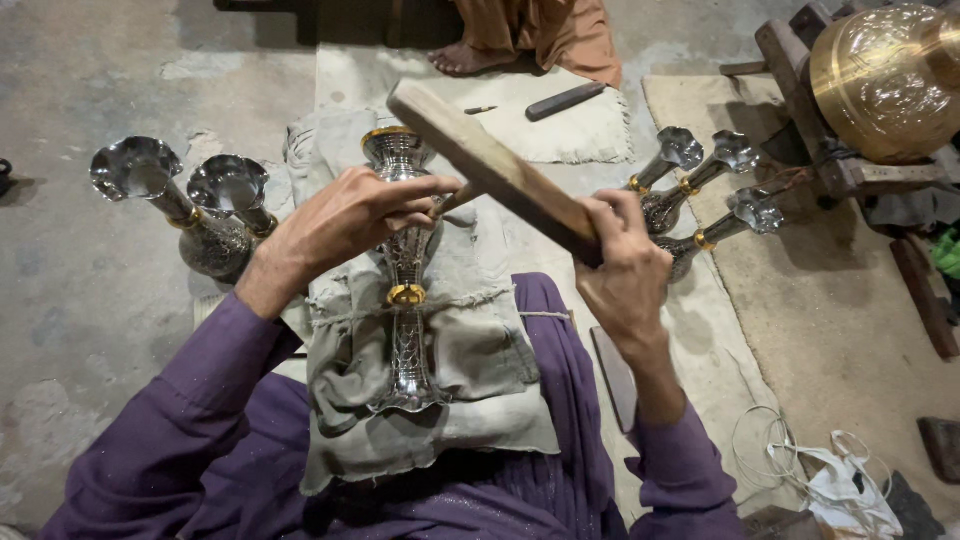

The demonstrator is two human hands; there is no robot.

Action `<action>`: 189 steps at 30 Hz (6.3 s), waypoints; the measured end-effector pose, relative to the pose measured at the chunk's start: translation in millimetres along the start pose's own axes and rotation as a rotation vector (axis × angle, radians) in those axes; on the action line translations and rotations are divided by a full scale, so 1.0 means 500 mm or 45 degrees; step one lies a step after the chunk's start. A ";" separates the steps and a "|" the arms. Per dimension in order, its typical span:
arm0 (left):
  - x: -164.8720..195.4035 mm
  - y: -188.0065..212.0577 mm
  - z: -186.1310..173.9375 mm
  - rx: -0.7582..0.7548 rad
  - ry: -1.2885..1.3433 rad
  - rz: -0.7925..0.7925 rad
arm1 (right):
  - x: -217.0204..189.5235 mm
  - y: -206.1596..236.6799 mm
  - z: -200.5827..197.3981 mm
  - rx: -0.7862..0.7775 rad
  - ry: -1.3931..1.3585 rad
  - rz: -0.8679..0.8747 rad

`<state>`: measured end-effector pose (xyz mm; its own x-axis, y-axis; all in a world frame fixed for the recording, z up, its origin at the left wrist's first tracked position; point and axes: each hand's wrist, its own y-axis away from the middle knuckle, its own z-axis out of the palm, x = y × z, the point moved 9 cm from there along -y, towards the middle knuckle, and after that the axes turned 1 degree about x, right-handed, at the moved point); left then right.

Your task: The person sits on the floor holding an engraved silver vase upright on a cloth cushion and uses a small punch and a wooden mallet to repeatedly tap and shape the vase's surface, repositioning the punch around the body and neck of the vase. Finished silver vases and a large brass vessel sit nearby on the floor.

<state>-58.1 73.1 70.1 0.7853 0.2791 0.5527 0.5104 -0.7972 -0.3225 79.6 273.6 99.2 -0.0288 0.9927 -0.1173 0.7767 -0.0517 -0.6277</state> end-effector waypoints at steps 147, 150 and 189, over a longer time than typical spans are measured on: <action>0.002 0.033 -0.006 0.394 -0.180 0.244 | 0.049 0.036 0.001 -0.136 -0.261 0.275; -0.012 0.066 -0.064 0.691 0.235 0.277 | 0.040 0.089 0.036 -0.231 -1.225 0.446; 0.000 0.030 -0.034 0.380 0.127 0.038 | -0.029 -0.088 -0.052 -0.022 -0.207 -0.234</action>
<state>-56.2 52.3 78.4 0.7705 0.1925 0.6077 0.5798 -0.6077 -0.5427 62.3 264.3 148.6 -0.2705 0.9545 -0.1258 0.7597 0.1313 -0.6369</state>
